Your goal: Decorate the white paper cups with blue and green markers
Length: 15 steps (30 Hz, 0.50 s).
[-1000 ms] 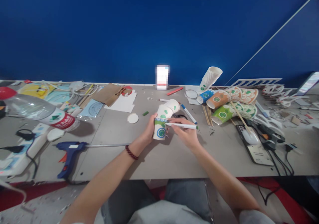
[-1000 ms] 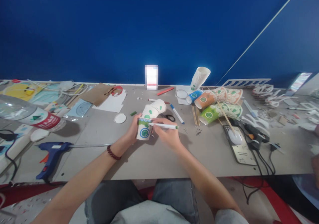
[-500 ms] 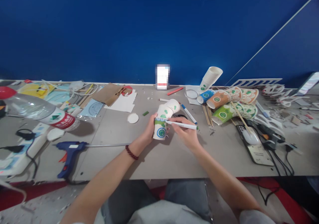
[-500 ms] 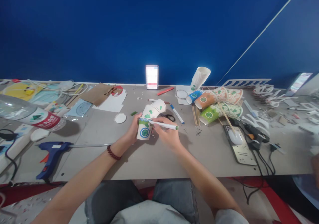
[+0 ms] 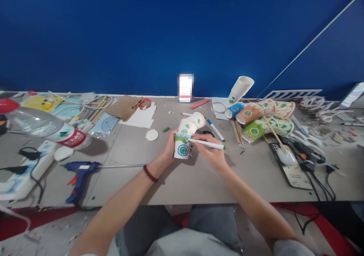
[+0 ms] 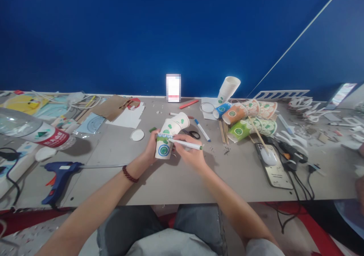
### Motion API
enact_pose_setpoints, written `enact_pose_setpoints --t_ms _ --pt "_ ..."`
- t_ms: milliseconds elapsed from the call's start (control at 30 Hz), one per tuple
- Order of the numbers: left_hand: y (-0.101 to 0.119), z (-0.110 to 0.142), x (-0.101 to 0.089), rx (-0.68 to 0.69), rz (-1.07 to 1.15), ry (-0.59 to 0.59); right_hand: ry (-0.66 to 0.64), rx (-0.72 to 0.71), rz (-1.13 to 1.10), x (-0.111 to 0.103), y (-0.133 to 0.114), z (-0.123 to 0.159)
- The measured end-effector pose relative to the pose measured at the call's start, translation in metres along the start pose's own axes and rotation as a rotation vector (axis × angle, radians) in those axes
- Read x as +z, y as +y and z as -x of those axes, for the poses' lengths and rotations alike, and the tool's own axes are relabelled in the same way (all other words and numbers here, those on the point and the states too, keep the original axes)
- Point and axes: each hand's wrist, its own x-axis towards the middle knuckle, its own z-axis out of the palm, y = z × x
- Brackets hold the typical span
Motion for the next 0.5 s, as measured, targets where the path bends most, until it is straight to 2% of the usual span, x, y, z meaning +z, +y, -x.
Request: enact_pose_setpoints --t_ms 500 --pt "-0.0004 0.0007 0.0002 -0.015 -0.008 0.005 0.019 0.003 0.029 0.0021 -0.002 -0.0003"
